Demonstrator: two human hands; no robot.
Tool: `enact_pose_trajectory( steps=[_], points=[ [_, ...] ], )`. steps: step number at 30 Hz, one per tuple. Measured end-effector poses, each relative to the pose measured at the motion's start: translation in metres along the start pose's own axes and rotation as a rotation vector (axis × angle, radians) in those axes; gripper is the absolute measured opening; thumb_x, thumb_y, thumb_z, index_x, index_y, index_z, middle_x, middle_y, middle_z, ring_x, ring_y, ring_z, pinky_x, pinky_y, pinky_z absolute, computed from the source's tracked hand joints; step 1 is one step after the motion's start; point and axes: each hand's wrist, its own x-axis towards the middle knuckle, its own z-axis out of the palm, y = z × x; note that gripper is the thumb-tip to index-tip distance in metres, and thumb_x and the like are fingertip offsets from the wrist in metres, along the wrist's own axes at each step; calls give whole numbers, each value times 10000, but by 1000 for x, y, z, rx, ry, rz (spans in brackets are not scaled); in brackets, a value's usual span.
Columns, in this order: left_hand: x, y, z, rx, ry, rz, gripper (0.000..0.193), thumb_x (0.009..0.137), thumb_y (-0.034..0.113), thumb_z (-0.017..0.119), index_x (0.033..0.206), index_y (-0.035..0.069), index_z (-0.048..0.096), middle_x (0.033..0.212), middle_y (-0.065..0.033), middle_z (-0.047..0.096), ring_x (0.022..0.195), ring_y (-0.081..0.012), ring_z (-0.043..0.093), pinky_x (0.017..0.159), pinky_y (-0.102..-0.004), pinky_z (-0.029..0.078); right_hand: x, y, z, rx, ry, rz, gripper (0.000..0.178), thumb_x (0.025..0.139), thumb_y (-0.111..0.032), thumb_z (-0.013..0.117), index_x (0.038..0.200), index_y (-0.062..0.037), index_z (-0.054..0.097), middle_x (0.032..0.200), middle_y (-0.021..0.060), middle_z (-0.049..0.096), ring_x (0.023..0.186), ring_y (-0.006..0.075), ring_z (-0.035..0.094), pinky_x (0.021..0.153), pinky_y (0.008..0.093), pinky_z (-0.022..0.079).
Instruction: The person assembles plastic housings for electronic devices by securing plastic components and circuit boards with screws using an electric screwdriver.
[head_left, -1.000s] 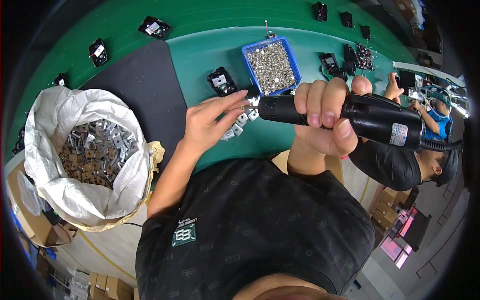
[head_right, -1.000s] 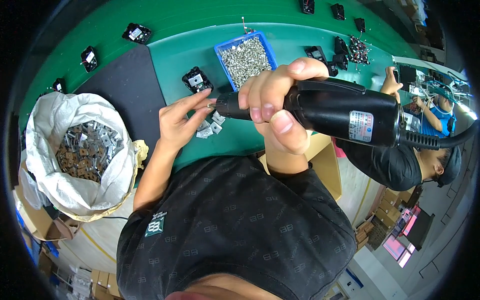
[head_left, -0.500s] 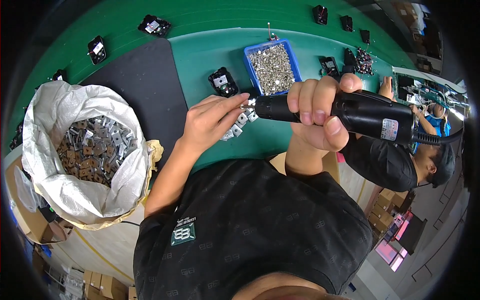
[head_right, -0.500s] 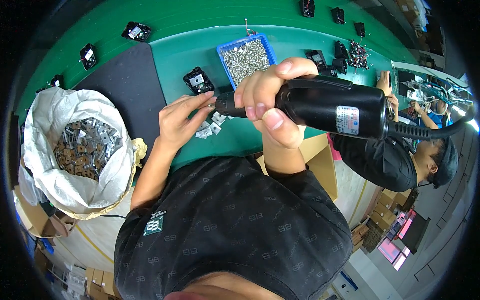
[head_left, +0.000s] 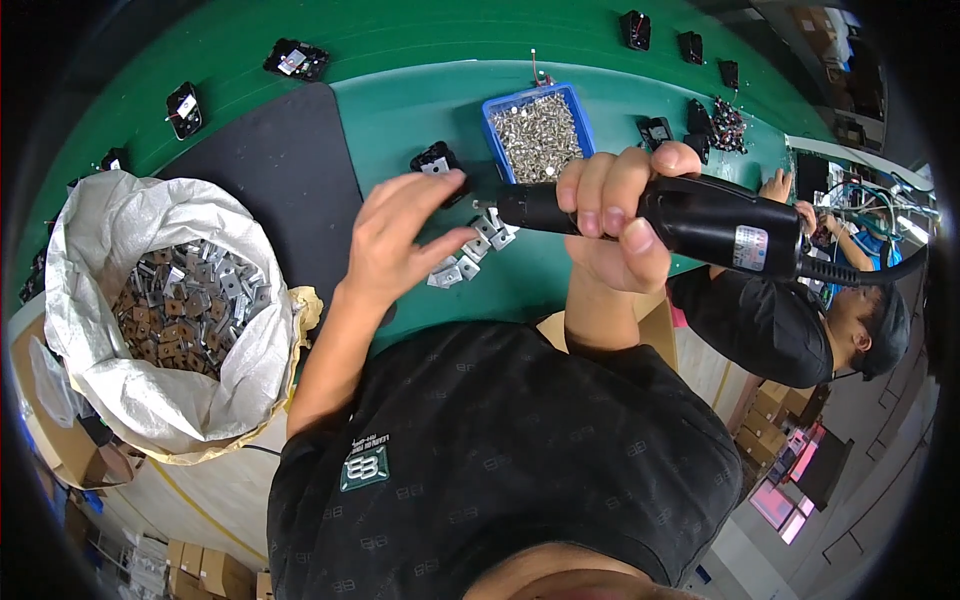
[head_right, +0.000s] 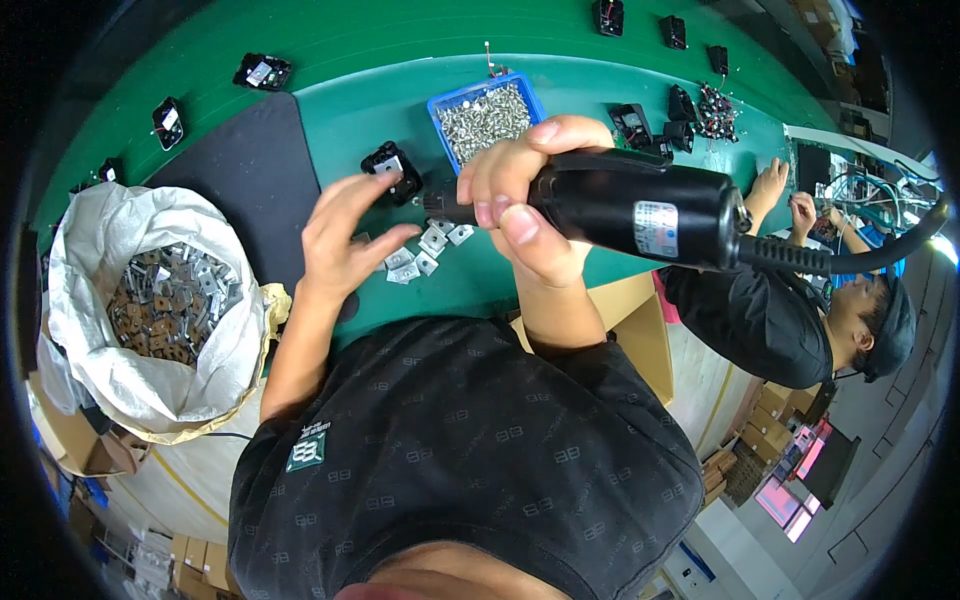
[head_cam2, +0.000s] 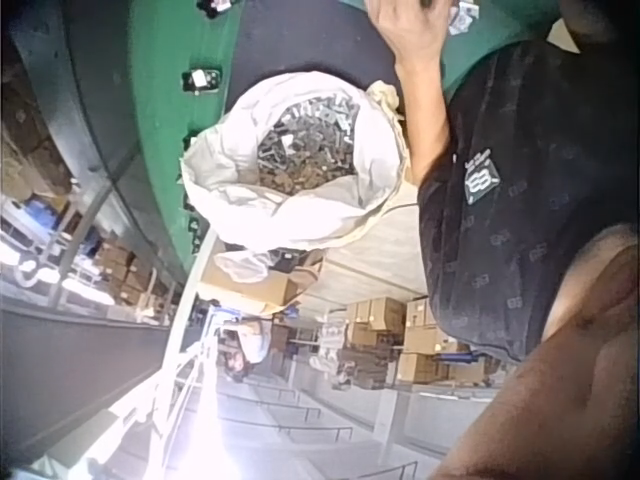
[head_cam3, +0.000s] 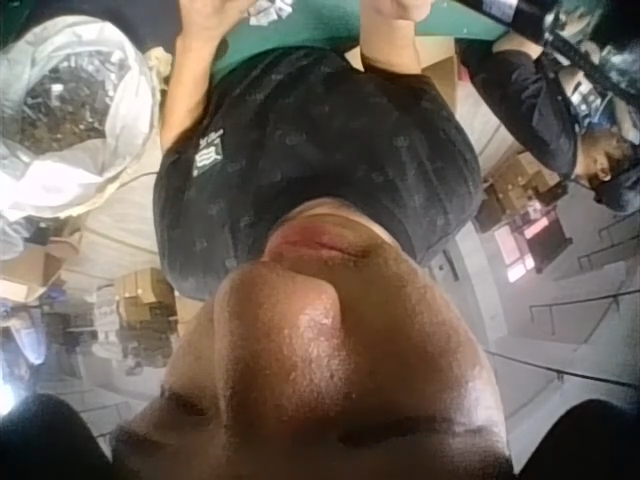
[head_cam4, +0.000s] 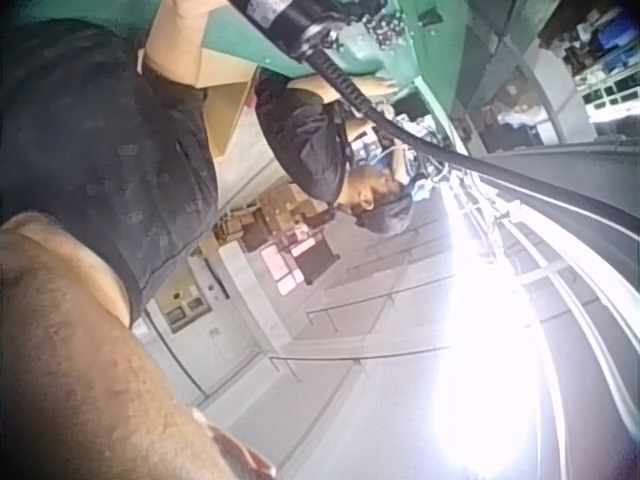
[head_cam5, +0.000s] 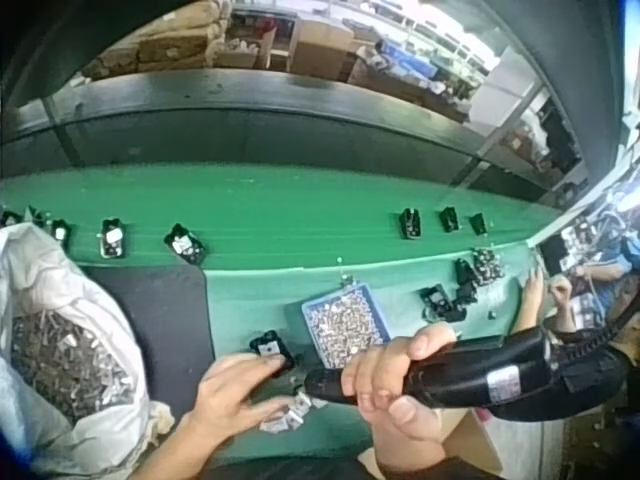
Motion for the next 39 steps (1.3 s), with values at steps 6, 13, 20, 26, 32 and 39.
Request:
enact_pose_trajectory(
  steps=[6,13,20,26,32,39],
  points=[
    [5,-6,-6,271,-188,-186,970,532,210,870,1376,63,416,1281,-109,520,1152,-306,494,951,-411,379,2,22,-7,-170,3,-48,481,798,-98,596,1235,-83,396,706,17,461,592,140,465,640,355,442],
    [1,-26,2,352,-270,-227,838,585,209,841,1330,80,478,1231,-100,537,1153,-288,487,950,-404,379,7,41,-7,-247,-1,-50,453,795,-91,600,1200,-69,398,700,35,481,580,153,480,619,365,459],
    [6,-18,0,353,-287,-251,757,646,250,799,1327,110,500,1236,-91,534,1145,-275,488,964,-413,356,7,50,-9,-260,36,-35,456,772,-44,602,1186,-57,412,680,52,490,562,162,489,632,378,482],
    [12,-21,1,156,-265,-211,720,641,205,804,1297,107,526,1230,-92,568,1150,-278,507,949,-391,379,5,44,-12,-157,56,-45,449,776,35,630,1158,-26,403,682,49,524,569,141,512,633,343,500],
    [10,-29,6,133,-293,-166,480,678,149,769,1130,90,616,1079,-51,640,1057,-252,558,903,-378,402,2,48,-18,-210,85,-35,442,772,29,645,1146,-12,412,688,56,539,575,143,521,630,347,516],
    [12,-28,5,120,-294,-183,477,680,141,768,1129,97,615,1056,-53,645,1023,-253,580,893,-375,408,1,49,-19,-206,100,-6,441,761,40,651,1136,-8,424,668,62,538,571,140,519,633,344,518]
  ],
)
